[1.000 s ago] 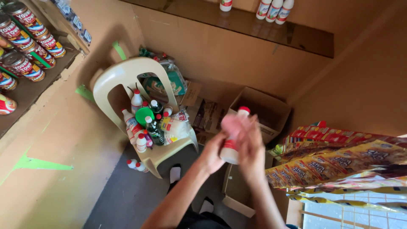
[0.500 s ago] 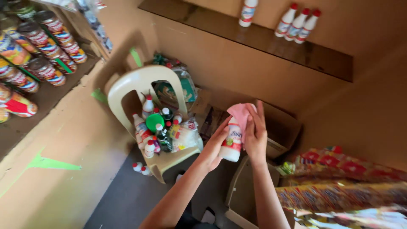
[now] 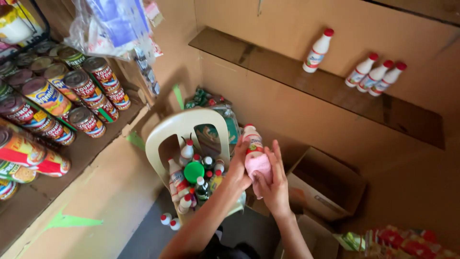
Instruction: Clean and arrange product bottles and cotton swab packs onto grocery shelves.
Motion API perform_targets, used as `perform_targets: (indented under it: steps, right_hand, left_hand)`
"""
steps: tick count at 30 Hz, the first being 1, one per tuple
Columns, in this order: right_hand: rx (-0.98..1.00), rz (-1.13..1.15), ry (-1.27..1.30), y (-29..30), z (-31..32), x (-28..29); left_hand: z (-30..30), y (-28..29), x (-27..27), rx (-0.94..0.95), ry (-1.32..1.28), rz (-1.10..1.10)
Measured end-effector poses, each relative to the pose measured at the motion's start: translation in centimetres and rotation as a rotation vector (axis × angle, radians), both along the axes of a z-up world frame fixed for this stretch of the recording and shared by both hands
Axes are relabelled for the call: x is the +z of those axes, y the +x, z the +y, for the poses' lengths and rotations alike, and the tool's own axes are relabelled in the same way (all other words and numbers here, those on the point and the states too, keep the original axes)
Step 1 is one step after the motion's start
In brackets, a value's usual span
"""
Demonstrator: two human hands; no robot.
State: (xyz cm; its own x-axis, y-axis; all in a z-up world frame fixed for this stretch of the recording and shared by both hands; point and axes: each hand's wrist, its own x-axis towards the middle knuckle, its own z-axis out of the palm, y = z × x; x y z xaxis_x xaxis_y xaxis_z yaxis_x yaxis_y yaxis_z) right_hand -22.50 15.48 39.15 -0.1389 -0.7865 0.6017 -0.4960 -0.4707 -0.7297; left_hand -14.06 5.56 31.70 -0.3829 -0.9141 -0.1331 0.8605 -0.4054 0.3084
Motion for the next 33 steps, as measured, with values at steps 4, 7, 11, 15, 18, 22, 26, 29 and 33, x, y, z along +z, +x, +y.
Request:
perform_targets:
  steps: [4, 7, 11, 15, 18, 22, 26, 29, 33]
  right_hand:
    - [-0.001, -0.003, 0.022, -1.2, -1.8, -1.4]
    - [0.033, -0.200, 0.141, -5.0, -4.5, -4.8]
    - [0.093, -0.927, 0.243, -10.7, -9.8, -3.9]
    - [0.335, -1.248, 0.294, -14.8, -17.6, -1.7]
    - [0.197, -0.870, 0.347, -20.0, -23.0, -6.1]
    - [0.122, -0.717, 0.421, -21.9, -25.0, -1.9]
    - [0.016, -0.147, 0.038, -24.4, -27.8, -2.6]
    - [0.022, -0.037, 0.043, -24.1, -27.6, -1.1]
    - [-0.053, 0.064, 0.299, -25.1, -30.3, -1.7]
  left_hand:
    - [-1.8, 0.3, 2.7, 0.045, -0.011, -0.186]
    - [-3.9, 0.0, 3.4, 0.118, -0.236, -0.321]
    - [-6.3, -0.9, 2.4, -0.087, -0.317, -0.261]
    - [-8.2, -3.7, 2.3, -0.476, -0.346, -0.177]
    - [-11.3, -6.8, -0.5, -0.559, -0.291, -0.116]
    - [-13.1, -9.1, 1.4, -0.509, -0.378, -0.243]
    - [-18.6, -13.4, -4.0, -0.084, -0.724, -0.864]
    - [-23.0, -15.0, -0.4, 0.031, -0.589, -0.991]
    - [-33.6, -18.2, 0.1, 0.689, -1.049, -1.141]
